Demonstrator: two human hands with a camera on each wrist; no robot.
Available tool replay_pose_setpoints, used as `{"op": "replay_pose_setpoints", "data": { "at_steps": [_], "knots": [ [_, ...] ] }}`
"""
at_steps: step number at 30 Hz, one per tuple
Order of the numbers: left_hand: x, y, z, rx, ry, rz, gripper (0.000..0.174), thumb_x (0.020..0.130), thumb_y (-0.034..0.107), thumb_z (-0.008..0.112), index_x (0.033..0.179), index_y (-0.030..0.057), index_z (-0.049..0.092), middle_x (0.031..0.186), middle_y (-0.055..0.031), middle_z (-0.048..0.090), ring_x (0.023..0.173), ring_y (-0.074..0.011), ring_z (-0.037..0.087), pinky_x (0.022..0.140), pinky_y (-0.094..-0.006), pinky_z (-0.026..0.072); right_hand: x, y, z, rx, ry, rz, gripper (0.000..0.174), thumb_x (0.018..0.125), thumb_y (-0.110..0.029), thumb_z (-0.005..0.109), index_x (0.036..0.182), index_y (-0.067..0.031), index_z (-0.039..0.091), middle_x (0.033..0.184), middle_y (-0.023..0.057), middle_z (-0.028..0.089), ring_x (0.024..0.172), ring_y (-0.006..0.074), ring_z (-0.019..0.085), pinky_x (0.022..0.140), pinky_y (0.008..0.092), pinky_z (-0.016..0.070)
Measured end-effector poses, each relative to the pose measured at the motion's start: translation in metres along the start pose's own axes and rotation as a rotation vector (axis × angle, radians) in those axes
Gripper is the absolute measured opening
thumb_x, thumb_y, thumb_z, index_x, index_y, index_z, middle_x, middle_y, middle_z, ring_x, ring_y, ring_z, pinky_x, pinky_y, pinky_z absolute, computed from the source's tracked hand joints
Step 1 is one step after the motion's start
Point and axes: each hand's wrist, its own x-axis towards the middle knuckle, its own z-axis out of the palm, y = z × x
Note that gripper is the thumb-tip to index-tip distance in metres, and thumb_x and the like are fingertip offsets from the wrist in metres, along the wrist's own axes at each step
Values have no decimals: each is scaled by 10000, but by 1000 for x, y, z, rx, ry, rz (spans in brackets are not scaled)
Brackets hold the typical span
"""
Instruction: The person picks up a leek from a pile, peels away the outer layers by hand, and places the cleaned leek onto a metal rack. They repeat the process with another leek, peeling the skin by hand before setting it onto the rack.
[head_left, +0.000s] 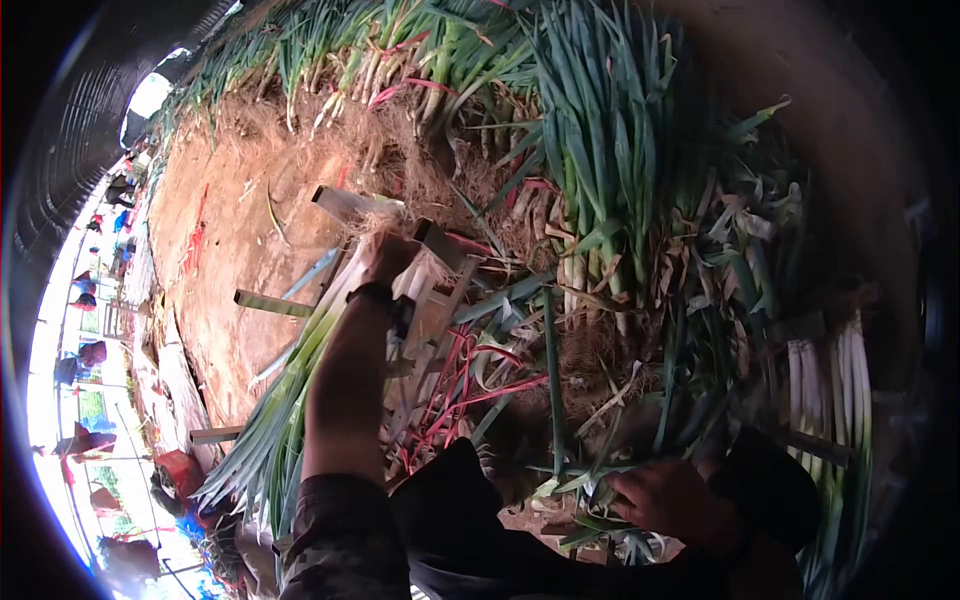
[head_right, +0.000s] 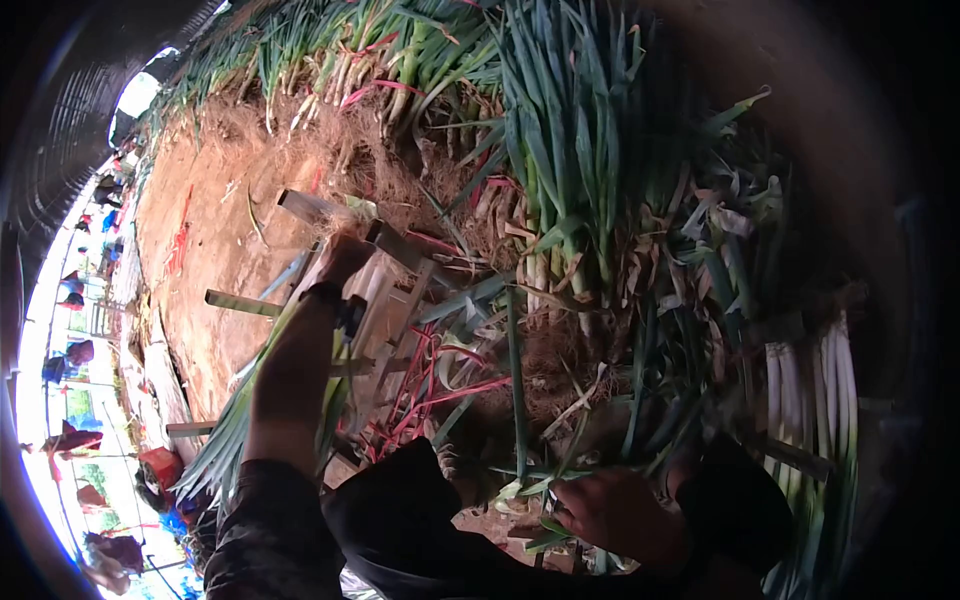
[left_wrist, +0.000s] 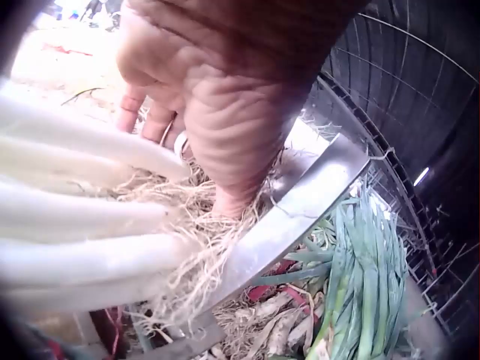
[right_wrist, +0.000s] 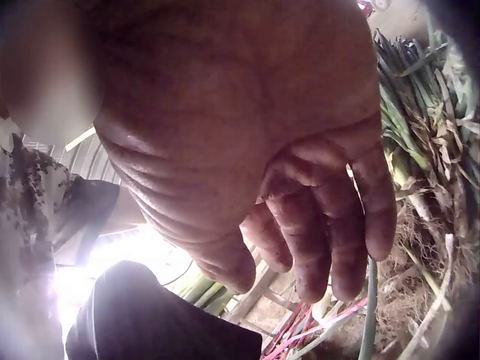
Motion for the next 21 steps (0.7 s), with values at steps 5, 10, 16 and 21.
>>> {"op": "replay_pose_setpoints", "data": {
  "at_steps": [5,10,16,21],
  "knots": [
    [-33,18,-71,218,-91,76,436,774,504,727,933,99,722,933,-172,713,942,-375,676,833,-496,515,-3,9,6,4,61,-42,234,803,-235,712,940,-73,614,720,97,650,706,303,676,633,440,528],
    [-66,56,-50,361,-345,390,456,817,514,660,907,72,727,964,-185,703,944,-349,670,784,-486,525,-7,4,-2,53,55,8,192,804,-183,687,914,-53,597,688,126,637,686,335,669,638,464,520],
    [-103,209,8,-453,-586,689,370,850,413,676,882,46,710,780,-168,672,766,-362,657,716,-463,507,-20,5,-4,72,2,-15,247,822,-219,692,972,-50,593,681,119,599,678,332,655,616,466,515],
    [-95,292,152,-529,-302,539,322,855,332,642,1066,94,691,991,-175,704,956,-368,665,809,-464,512,-36,9,-5,-19,115,-61,317,830,-249,685,1043,-29,604,670,100,605,648,315,651,565,439,514]
  ]
}}
